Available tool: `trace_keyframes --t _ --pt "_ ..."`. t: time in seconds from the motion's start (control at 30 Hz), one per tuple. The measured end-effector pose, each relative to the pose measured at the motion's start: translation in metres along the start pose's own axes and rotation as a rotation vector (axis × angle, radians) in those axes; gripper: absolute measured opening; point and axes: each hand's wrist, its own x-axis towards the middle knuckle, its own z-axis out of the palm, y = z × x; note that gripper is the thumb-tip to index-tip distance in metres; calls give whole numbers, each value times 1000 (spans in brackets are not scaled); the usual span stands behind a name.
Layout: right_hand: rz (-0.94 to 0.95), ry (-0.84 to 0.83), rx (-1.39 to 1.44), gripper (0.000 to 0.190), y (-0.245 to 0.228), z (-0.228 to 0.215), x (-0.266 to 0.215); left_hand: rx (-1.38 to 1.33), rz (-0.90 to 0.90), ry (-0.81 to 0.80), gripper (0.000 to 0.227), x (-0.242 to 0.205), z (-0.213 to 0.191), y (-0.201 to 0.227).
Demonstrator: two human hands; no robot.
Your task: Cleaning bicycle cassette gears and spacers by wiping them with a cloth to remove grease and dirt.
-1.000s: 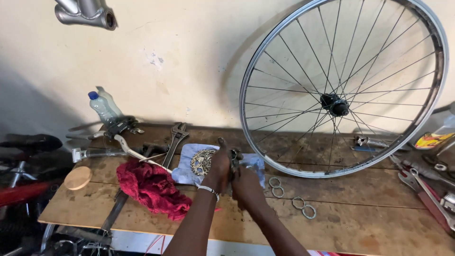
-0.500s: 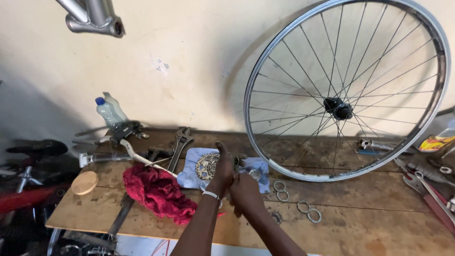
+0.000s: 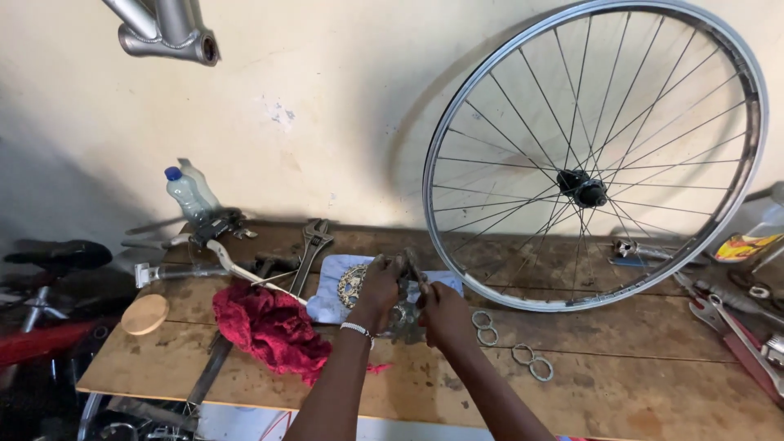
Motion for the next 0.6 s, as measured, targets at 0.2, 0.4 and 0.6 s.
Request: trace_keyframes --t 0.2,0.4,0.6 --pt "-40 29 -192 40 -3 4 -9 -221 153 72 29 61 -15 -47" --pt "81 6 -198 40 18 11 6 -262 174 9 24 -12 14 10" --pt "-60 -59 -502 36 24 8 27 539 616 -8 8 25 5 -34"
